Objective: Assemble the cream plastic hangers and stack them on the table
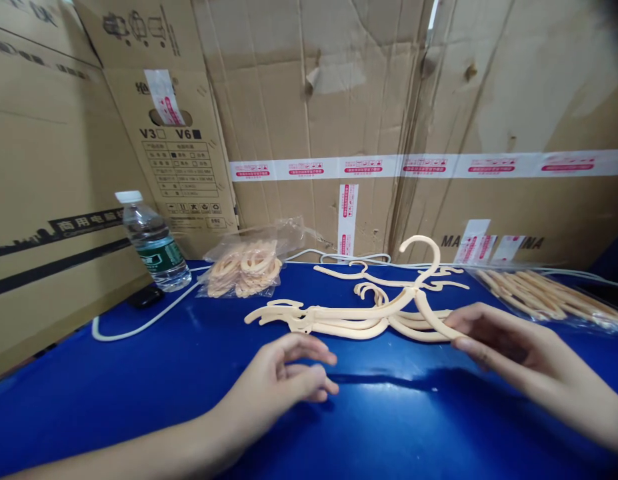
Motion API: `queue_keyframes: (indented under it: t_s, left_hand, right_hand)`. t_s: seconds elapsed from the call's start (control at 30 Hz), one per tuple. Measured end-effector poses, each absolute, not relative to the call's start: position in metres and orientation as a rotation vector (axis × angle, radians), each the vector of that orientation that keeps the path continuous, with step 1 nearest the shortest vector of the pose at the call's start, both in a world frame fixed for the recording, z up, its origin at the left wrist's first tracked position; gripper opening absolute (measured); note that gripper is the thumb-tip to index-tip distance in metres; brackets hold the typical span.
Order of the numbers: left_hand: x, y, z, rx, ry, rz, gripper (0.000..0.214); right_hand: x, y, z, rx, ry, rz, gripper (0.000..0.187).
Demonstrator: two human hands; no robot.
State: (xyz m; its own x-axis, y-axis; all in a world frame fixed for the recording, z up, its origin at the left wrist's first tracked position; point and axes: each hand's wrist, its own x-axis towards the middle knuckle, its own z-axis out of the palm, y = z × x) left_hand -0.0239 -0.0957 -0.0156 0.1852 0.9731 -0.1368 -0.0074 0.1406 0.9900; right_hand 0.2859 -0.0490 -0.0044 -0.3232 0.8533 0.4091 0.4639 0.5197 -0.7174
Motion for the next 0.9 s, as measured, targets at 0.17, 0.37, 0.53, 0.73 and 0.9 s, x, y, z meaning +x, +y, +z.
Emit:
queue_keyframes:
  t_s: [0.17, 0.37, 0.53, 0.73, 0.9]
  left_hand:
    - [-0.022, -0.115, -0.003, 2.02, 1.052, 0.868, 0.019]
    - [-0.02, -0.119, -0.01, 2.255, 1.102, 0.826, 0.041]
    - [-0.023, -0.116, -0.029, 2.334, 1.184, 0.932, 0.048]
    - [-0.031, -0.109, -0.009, 2.748, 1.254, 0.433, 0.051]
    - [-0.032, -0.104, -0.006, 2.867, 1.252, 0.311, 0.053]
  right_hand:
    - [0.292, -0.041, -0.007, -1.069, -2.1, 0.624, 0.022]
    - [0.29, -0.04, -0.023, -1.106, -2.278, 0.543, 0.018]
    - [0.289, -0.041, -0.028, -1.091, -2.35, 0.422, 0.013]
    - [0.292, -0.038, -0.024, -1.167, -2.369, 0.3, 0.014]
    - [0.296, -0.033, -0.028, -1.222, -2.323, 0.33, 0.01]
